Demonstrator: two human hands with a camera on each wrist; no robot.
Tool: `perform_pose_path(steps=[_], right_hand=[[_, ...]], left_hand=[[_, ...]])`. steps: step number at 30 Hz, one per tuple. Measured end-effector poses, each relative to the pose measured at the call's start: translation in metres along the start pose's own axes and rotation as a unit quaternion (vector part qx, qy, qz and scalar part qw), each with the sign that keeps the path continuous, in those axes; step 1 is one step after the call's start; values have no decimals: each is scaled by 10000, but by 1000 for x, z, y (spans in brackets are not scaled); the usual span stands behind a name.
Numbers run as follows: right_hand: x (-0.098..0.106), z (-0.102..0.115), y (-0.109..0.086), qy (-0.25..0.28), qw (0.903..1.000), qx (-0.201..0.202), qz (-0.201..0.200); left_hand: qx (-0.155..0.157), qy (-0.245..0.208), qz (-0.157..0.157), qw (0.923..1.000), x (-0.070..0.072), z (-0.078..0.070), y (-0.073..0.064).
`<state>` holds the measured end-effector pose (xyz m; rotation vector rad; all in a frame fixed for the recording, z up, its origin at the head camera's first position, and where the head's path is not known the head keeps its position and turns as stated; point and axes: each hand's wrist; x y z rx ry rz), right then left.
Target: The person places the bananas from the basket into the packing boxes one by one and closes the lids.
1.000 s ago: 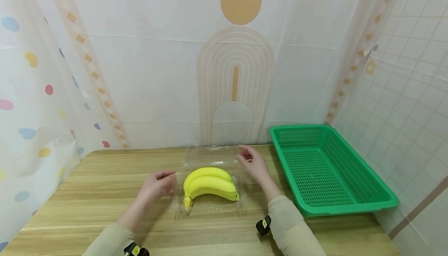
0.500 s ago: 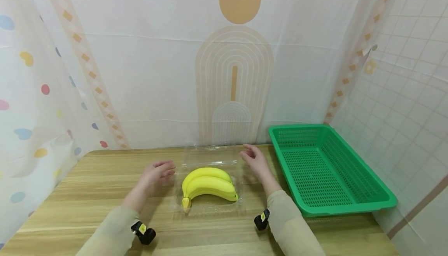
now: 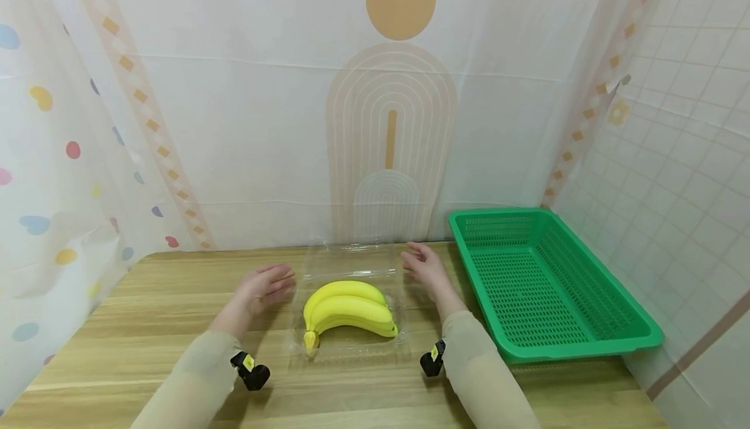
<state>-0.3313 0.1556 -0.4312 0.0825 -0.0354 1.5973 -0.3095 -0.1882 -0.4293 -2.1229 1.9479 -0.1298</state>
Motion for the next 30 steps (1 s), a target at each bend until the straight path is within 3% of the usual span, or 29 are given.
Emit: perform_pose_path(steps=[13,25,30], right_hand=[[-6,-7,10,557,9968,-542,190],[-9,0,17,716,9933,-875,261],[-10,3,17,834,9919,-939,173]], left_hand=[[145,-216,189,9995,-5,0,13],[127,-258,280,9992,-14,-4,16],[131,-530,248,9982,-16,-7,16]])
Point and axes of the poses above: each hand's wrist, its own y-axis towards the middle knuckle, its own x-axis out of the back of the hand, z = x × y, and after that the axes turned 2 degrees about -z, right-handed
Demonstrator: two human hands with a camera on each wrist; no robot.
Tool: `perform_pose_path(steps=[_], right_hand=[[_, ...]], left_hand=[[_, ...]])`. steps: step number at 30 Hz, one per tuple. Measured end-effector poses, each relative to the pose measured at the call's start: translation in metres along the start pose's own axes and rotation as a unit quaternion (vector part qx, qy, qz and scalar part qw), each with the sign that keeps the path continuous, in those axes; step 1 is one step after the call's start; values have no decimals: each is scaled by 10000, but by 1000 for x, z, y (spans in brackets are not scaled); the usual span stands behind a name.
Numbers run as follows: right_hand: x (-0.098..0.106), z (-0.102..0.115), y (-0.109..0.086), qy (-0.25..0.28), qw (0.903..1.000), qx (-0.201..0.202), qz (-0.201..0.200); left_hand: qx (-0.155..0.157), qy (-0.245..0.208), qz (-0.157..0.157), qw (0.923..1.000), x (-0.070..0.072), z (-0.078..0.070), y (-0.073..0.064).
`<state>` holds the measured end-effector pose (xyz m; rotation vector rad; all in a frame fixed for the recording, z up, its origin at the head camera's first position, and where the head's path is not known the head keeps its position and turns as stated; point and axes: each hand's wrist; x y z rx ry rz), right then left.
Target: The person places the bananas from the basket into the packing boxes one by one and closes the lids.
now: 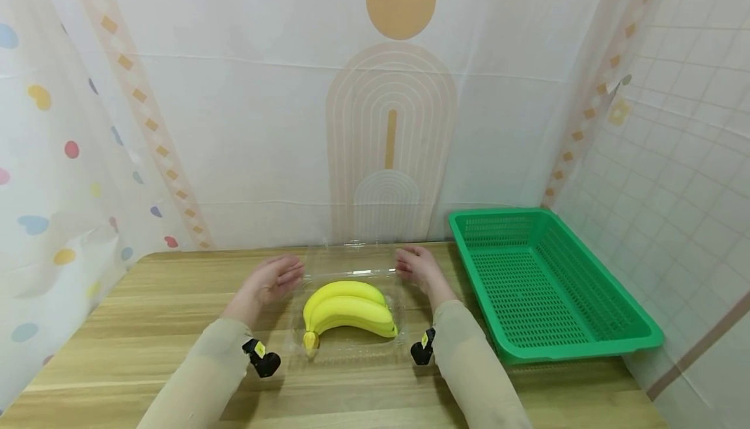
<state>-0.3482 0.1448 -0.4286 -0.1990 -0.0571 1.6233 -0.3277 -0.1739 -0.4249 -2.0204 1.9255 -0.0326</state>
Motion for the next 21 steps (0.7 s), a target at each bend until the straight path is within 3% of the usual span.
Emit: perform_pose_path(steps=[6,21], right_hand=[[-1,4,0,197,9998,104,1],[-1,13,-3,116,9980,611,-61]], left_hand=[[-138,-265,-86,9995,-4,-5,-2],[-639,-53,-286,9975,-6,-10,-5]])
Point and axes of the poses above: each hand's wrist, its own y-axis towards the middle knuckle, its own x-axis out of the back of the hand, z = x × y, and after that the axes turned 2 degrees about -z, right-handed
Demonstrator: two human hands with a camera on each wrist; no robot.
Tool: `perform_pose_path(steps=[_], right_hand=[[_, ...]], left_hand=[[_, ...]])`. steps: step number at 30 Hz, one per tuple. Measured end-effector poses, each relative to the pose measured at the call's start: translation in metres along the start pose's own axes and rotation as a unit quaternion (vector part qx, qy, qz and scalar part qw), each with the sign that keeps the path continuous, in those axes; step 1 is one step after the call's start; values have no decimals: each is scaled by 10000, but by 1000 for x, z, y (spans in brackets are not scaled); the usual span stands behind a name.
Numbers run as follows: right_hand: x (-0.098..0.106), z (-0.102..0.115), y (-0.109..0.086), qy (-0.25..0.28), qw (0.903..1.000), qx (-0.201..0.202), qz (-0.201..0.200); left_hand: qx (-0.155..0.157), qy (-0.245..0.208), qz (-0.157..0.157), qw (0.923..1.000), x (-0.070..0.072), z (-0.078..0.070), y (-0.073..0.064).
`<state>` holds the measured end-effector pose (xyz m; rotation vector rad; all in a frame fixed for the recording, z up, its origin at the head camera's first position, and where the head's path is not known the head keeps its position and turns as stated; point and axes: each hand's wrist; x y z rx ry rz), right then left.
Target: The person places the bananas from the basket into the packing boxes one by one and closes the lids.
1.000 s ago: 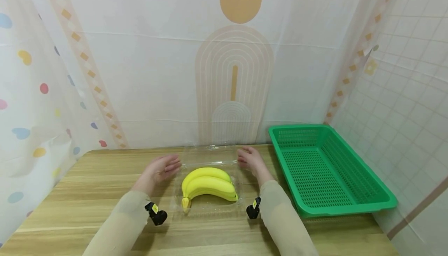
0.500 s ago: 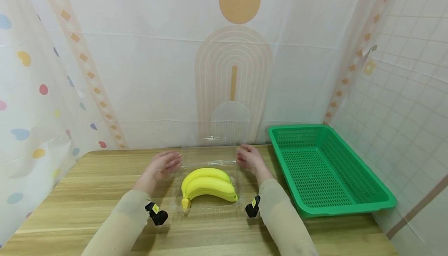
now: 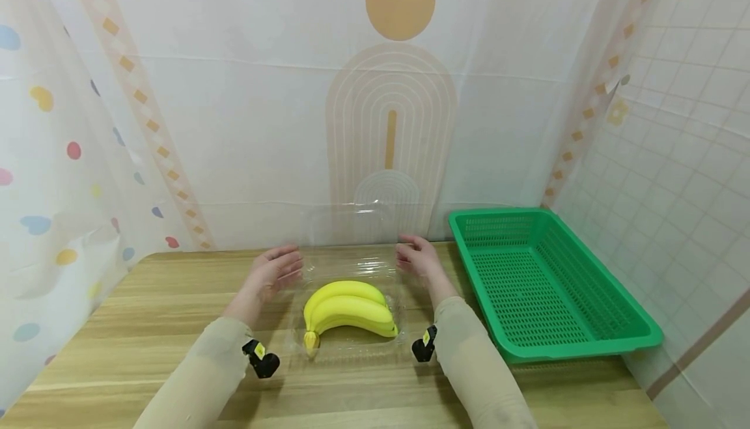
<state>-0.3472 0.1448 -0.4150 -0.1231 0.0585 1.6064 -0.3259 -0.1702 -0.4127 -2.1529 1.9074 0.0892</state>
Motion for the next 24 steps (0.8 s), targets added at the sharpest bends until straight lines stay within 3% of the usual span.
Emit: perform_pose_path(steps=[24], right_hand=[[1,4,-5,36,9996,249,-127]], left_hand=[[-758,356,25,9965,3,-1,0]])
Point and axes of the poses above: each hand's wrist, its own y-axis towards the middle knuckle, its own x-axis out of the back of the hand, z = x × y, and after that the axes turned 2 degrees about -z, right-handed
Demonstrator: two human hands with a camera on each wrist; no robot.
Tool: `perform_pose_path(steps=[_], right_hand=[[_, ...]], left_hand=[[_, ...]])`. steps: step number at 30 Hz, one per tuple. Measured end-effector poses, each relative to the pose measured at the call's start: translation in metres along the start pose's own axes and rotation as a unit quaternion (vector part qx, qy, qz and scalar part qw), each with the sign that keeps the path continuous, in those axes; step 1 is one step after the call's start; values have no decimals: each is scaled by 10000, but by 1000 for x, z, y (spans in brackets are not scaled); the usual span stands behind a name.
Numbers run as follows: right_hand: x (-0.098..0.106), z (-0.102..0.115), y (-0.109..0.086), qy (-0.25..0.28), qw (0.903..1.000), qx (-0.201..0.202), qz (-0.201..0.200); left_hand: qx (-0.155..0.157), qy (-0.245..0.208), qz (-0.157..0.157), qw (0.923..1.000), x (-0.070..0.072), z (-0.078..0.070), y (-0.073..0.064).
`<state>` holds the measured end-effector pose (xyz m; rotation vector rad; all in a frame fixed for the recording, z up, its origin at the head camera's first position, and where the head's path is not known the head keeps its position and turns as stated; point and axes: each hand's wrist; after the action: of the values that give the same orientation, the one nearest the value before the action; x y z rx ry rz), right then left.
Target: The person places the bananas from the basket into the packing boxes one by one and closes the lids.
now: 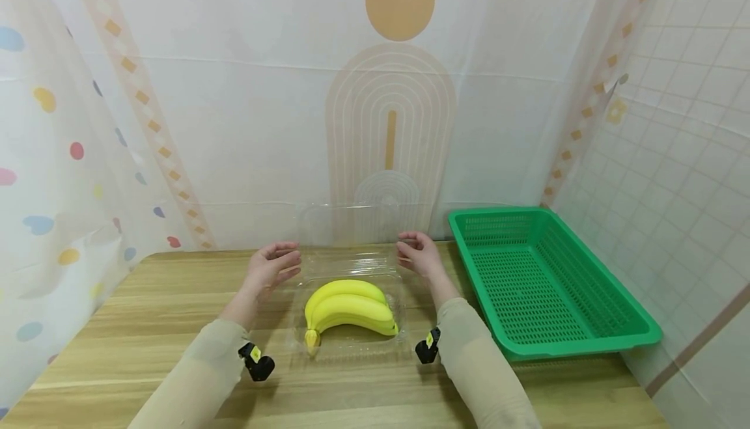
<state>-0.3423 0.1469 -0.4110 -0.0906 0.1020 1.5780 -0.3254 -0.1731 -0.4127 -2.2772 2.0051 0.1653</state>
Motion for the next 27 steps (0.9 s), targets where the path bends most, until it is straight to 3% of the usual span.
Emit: perform_pose_path(steps=[10,17,22,27], right_hand=[[3,-1,-5,-80,9994,266,207],[7,-4,-7,-59,9972,539,507],[10,-6,-10,-322,9936,826,700],[14,-7,-13,-783,9854,1237,864]], left_hand=[[-304,123,80,9994,4,2,-1],[-768,315,416,9957,10,6,-4],[-1524,708,701,9833,16,11,-6],[-2125,1329,655,9659,20,13,-10]])
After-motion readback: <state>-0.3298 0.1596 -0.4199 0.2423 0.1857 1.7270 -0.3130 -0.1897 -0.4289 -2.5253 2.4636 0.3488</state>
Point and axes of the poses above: each hand's wrist, its own y-axis towards the middle knuckle, its own x-axis out of the back of the hand, z = x × y, and after that the axes turned 2 degrees about -z, right-handed
